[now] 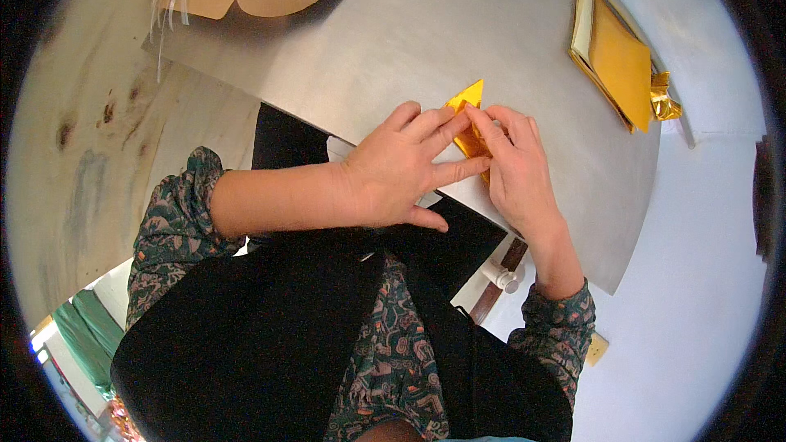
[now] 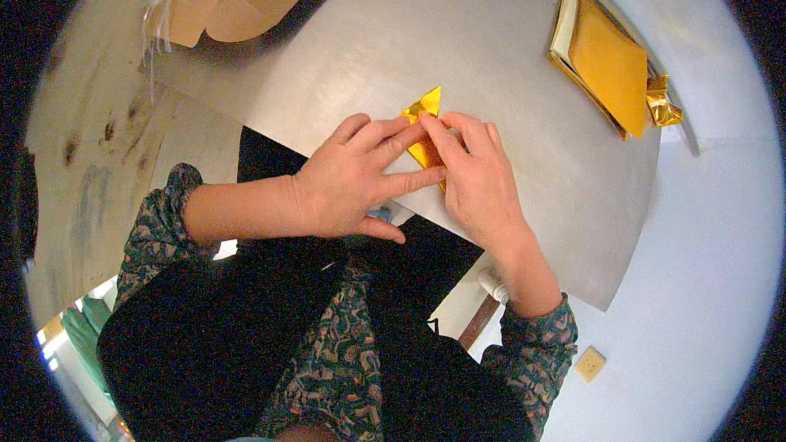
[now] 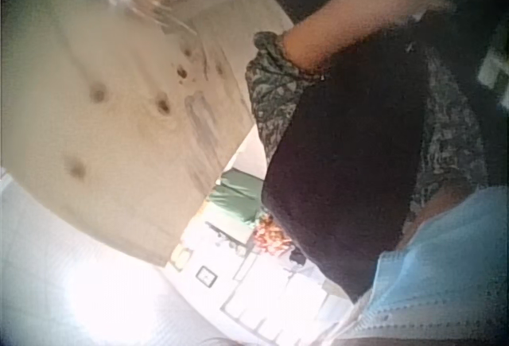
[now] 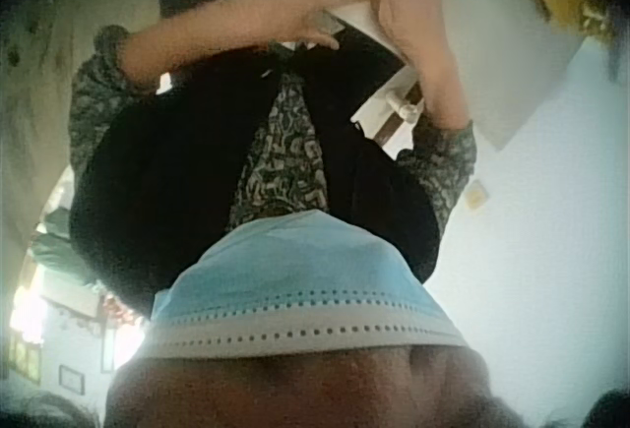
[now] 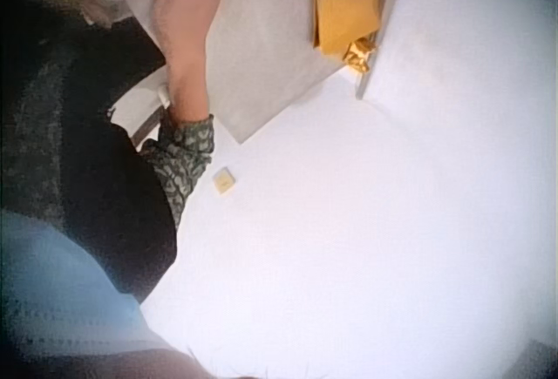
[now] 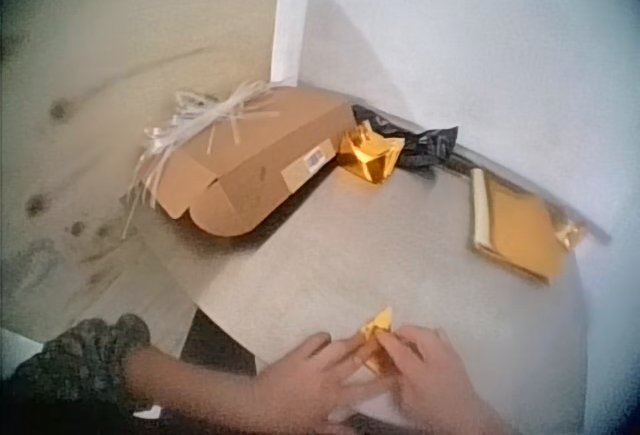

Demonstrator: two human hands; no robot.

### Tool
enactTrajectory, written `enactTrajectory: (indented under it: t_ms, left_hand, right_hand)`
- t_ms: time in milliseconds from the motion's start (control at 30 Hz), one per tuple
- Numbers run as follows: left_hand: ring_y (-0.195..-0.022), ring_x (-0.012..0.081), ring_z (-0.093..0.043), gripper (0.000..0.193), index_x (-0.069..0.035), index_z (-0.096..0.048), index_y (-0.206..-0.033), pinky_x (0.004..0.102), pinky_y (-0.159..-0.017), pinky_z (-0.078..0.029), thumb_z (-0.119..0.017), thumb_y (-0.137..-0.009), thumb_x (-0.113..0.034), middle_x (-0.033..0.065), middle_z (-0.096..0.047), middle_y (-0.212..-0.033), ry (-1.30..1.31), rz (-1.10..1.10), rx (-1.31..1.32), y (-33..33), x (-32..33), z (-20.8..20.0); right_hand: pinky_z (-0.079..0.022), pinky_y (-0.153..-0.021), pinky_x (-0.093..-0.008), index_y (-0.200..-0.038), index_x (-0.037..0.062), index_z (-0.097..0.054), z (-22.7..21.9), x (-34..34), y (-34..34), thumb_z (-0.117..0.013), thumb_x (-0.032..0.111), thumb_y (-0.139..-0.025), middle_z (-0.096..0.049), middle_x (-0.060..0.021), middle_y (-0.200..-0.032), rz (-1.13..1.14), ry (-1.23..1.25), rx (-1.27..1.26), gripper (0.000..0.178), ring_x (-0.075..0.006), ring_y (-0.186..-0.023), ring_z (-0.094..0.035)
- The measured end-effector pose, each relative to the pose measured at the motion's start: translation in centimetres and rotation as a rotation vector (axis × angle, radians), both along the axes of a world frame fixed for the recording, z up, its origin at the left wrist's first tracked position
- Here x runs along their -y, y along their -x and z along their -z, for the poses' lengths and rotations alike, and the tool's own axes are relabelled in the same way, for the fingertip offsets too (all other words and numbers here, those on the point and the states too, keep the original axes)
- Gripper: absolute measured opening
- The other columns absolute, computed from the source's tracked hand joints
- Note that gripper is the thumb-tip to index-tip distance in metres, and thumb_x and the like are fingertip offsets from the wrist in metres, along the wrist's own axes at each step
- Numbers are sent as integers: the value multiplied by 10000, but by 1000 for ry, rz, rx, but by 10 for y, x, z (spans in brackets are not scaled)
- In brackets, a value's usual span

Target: The person folds a sheet of gold metallic paper into a small triangular pouch by hand, then places it with other finished pouches. They repeat the folding process with a second sheet of gold paper, creating another pouch.

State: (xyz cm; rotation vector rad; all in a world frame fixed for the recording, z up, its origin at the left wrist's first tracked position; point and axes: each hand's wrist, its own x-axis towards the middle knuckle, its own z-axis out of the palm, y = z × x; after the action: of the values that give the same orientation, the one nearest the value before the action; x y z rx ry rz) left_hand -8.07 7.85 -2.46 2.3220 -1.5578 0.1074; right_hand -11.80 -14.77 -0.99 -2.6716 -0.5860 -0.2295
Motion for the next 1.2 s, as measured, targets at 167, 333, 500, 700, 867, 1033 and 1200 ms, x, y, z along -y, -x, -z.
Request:
enactTrajectory:
  t_ms: [167,333,500,700,867,1033,1200]
  left_hand:
    - [-1271,334,-447,903,-205,-501,-1508,423,-1049,-329,-734,-771,-672,280,-443,-1503,39,0,-30,2,0,5]
    - [-1261,333,-452,929,-169,-488,-1510,424,-1053,-321,-737,-765,-666,284,-451,-1493,53,-11,-27,5,-1,6]
    - [-1256,328,-466,978,-48,-477,-1491,429,-1048,-335,-731,-766,-653,273,-467,-1476,8,-24,-10,7,-3,4]
    - [-1242,322,-473,993,-10,-476,-1480,426,-1045,-342,-730,-764,-650,268,-474,-1468,25,-21,15,6,-3,4]
    - [-1232,321,-472,993,-4,-481,-1472,428,-1045,-345,-741,-756,-641,271,-471,-1469,20,-27,2,8,-4,3]
    - [-1234,328,-468,992,0,-483,-1468,431,-1046,-347,-754,-747,-626,280,-467,-1468,39,-24,20,8,-6,3]
    - [-1264,337,-460,978,3,-479,-1470,439,-1054,-346,-752,-760,-612,281,-461,-1475,49,-28,30,8,-5,9]
  right_hand:
    - [-526,-917,-394,-1373,105,-616,-1,-2,-3,-667,-10,-826,-577,-141,-1233,16,-25,-39,562,-316,-1037,-585]
    - [-528,-913,-390,-1373,117,-621,-4,-6,-7,-685,2,-817,-574,-131,-1211,26,7,-62,572,-307,-1038,-584]
    - [-525,-892,-382,-1377,129,-624,-5,-9,-9,-701,17,-807,-565,-111,-1181,32,27,-63,585,-286,-1006,-573]
    - [-518,-872,-376,-1391,133,-616,-6,-9,-12,-700,27,-805,-548,-98,-1141,28,61,-75,602,-279,-964,-559]
    - [-508,-903,-383,-1406,123,-601,-8,-13,-14,-697,29,-798,-538,-109,-1136,45,78,-84,622,-293,-998,-554]
    - [-504,-919,-389,-1409,108,-594,-10,-17,-24,-695,24,-785,-531,-119,-1124,55,103,-69,638,-307,-1027,-551]
    - [-503,-924,-385,-1410,108,-593,-9,-17,-25,-682,30,-798,-532,-126,-1122,80,91,-100,623,-316,-1044,-553]
